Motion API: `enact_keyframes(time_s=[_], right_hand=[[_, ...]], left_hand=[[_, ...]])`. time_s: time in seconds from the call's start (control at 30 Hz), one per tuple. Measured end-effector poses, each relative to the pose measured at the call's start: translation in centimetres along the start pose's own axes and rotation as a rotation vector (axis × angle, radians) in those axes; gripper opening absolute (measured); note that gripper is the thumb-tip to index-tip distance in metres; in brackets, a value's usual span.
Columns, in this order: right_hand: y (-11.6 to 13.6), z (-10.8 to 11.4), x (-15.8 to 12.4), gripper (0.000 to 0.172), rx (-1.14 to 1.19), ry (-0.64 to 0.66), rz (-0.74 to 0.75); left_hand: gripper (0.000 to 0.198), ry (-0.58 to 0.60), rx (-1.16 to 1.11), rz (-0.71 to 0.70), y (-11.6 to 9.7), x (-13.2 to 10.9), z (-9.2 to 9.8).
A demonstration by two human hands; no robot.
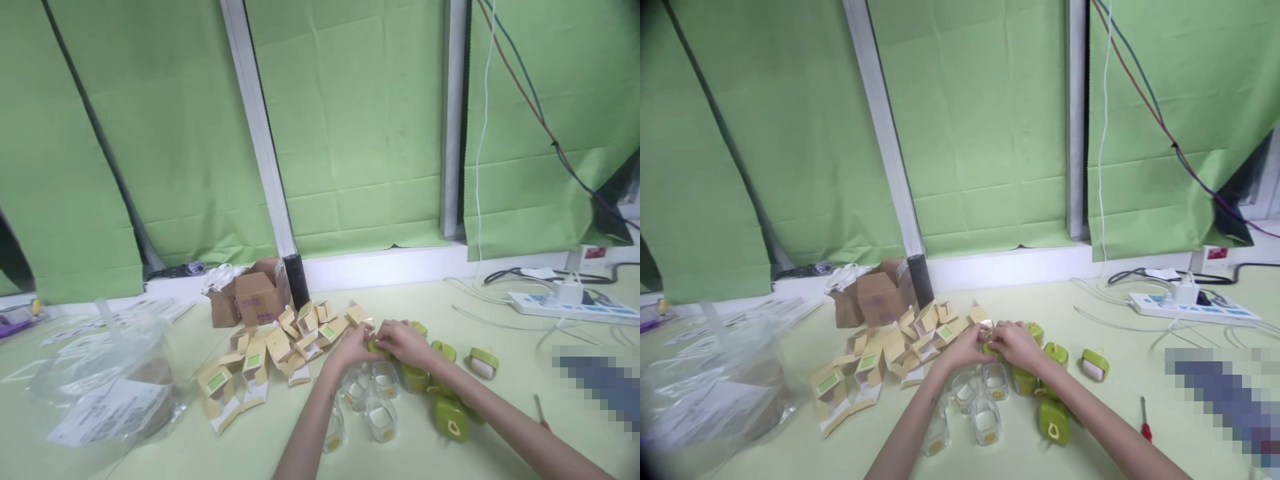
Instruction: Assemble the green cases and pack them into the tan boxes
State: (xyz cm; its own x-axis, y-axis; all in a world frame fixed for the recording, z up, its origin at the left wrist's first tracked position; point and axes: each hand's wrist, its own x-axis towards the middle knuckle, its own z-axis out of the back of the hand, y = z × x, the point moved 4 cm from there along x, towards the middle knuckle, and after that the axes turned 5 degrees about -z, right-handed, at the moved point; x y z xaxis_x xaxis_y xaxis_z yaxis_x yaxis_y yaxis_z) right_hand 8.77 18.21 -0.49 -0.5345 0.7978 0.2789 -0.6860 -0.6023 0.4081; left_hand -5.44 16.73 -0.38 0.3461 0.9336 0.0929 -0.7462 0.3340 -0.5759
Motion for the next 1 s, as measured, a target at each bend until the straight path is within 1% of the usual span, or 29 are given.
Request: enact_keyframes(time_s=[0.1, 0.23, 0.33, 0.43, 0.5, 0.57, 0.6, 0.67, 0.73, 0.8, 0.9, 1.0], right_hand=[[0.1, -0.8, 0.2, 0.02, 0.047, -0.054, -0.049], [-0.6, -1.3, 0.3, 0.022, 0.124, -0.107, -0.114], [-1.4, -0.6, 0.6, 0.024, 0.133, -0.15, -0.162], [-2.0, 0.5, 0.9, 0.024, 0.1, -0.143, -0.183], [-1.8, 1.1, 0.9, 0.022, 0.075, -0.111, -0.159], [-1.2, 1.8, 0.4, 0.022, 0.059, -0.086, -0.114], [-0.9, 2.2, 0.0, 0.021, 0.054, -0.083, -0.092], [-0.4, 3.1, -1.3, 0.015, 0.046, -0.085, -0.051], [0.0, 3.6, -3.1, 0.008, 0.036, -0.081, -0.012], [0.1, 3.6, -4.8, 0.006, 0.028, -0.073, 0.017], [-0.1, 3.1, -6.5, 0.014, 0.039, -0.098, 0.01], [-1.1, 3.4, -7.1, 0.026, 0.084, -0.189, -0.065]], left_hand=[[0.038, -0.02, 0.062, -0.02, 0.1, 0.0, 0.5], [0.036, -0.008, 0.121, -0.012, 0.4, -0.1, 0.7], [0.035, -0.003, 0.166, 0.007, 0.7, -0.5, 0.9], [0.035, 0.003, 0.209, 0.025, 0.6, -1.4, 1.6], [0.035, -0.005, 0.237, 0.029, 0.0, -1.9, 2.2], [0.037, -0.025, 0.258, 0.012, -1.1, -2.3, 2.4], [0.038, -0.028, 0.261, -0.006, -1.8, -2.4, 2.2], [0.041, 0.001, 0.251, -0.058, -3.2, -2.3, 1.2], [0.049, 0.057, 0.23, -0.115, -4.4, -2.0, -0.5], [0.055, 0.092, 0.215, -0.155, -5.0, -1.5, -2.1], [0.053, 0.1, 0.216, -0.169, -5.4, -0.6, -3.9], [0.054, 0.097, 0.222, -0.154, -5.3, -0.2, -4.4]])
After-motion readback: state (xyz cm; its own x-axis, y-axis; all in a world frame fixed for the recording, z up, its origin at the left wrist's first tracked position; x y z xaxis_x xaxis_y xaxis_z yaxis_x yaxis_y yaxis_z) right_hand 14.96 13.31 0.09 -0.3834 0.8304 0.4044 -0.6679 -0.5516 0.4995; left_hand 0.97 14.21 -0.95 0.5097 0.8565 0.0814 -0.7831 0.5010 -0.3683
